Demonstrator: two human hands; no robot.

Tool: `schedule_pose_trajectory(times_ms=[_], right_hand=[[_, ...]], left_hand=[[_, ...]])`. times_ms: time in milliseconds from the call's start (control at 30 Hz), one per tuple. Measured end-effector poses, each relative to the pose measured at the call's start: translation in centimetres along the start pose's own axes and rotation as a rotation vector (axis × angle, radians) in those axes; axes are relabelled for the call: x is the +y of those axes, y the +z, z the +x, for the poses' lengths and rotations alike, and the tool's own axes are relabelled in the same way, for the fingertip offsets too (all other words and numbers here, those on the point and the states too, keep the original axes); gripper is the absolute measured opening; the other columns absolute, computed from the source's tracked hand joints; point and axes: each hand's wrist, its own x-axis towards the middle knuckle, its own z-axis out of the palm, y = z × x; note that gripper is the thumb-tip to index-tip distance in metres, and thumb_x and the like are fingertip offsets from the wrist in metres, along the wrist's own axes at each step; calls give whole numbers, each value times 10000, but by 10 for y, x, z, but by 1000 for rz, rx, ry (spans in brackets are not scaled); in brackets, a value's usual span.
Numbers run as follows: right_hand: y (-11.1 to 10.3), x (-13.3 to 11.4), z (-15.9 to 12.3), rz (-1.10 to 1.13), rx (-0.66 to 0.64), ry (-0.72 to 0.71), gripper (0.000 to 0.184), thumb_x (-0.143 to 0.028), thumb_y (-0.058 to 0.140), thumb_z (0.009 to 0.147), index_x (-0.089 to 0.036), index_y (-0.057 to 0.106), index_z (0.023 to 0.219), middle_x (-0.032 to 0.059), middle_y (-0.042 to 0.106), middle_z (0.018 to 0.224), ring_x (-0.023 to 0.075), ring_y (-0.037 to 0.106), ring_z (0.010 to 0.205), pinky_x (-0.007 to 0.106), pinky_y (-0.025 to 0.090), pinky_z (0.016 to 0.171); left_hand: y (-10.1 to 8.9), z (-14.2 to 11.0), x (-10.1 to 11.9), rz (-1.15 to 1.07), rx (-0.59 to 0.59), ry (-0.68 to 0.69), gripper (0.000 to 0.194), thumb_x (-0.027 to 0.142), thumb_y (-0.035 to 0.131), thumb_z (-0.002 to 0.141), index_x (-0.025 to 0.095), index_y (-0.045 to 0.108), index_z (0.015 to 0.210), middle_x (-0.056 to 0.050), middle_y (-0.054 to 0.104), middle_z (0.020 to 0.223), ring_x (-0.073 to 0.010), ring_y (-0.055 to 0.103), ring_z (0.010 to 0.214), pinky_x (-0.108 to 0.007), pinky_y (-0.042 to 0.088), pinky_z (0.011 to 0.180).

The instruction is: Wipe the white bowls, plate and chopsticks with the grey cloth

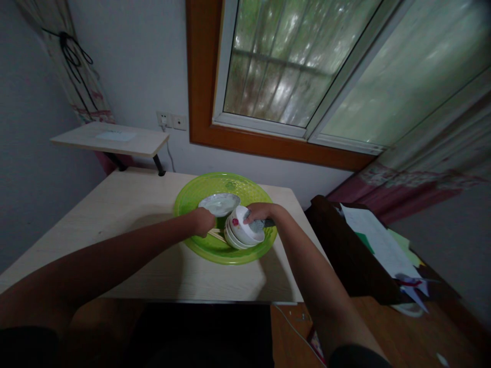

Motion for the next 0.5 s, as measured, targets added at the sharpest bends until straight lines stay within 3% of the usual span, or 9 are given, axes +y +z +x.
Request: schedule_pose_trajectory(times_ms=[100, 200, 333, 500], right_hand=[[-1, -2, -3, -29, 23, 14, 469, -373, 739, 703, -138, 753, 1108, 98, 762, 1052, 226, 693, 889, 248, 492, 714], [-2, -6, -6, -44, 29, 17, 441, -354, 726, 712, -141, 756, 1097, 96, 763, 1047, 224, 693, 888, 251, 492, 723], [-2, -7, -6, -75, 69, 21, 446, -353, 726, 712, -143, 754, 1106, 105, 762, 1056, 228, 692, 887, 263, 494, 738], [-4, 1, 0, -87, 53, 10, 437, -364, 724, 711, -148, 757, 1088, 100, 761, 1050, 223, 689, 878, 251, 482, 709]], left_hand=[[-18, -9, 0, 72, -69, 26, 224, 275, 778, 687, 149, 784, 871, -177, 753, 900, -315, 711, 866, -385, 528, 780], [-26, -15, -4, 38, -94, 73, 222, 321, 760, 708, 166, 790, 864, -155, 752, 888, -291, 703, 829, -364, 516, 754], [-22, -20, -17, -42, -110, 141, 206, 344, 710, 750, 185, 788, 856, -126, 748, 936, -247, 676, 792, -317, 472, 691], [-11, -26, -29, -100, -33, 212, 202, 319, 637, 826, 177, 771, 875, -107, 742, 915, -212, 652, 793, -288, 433, 683]])
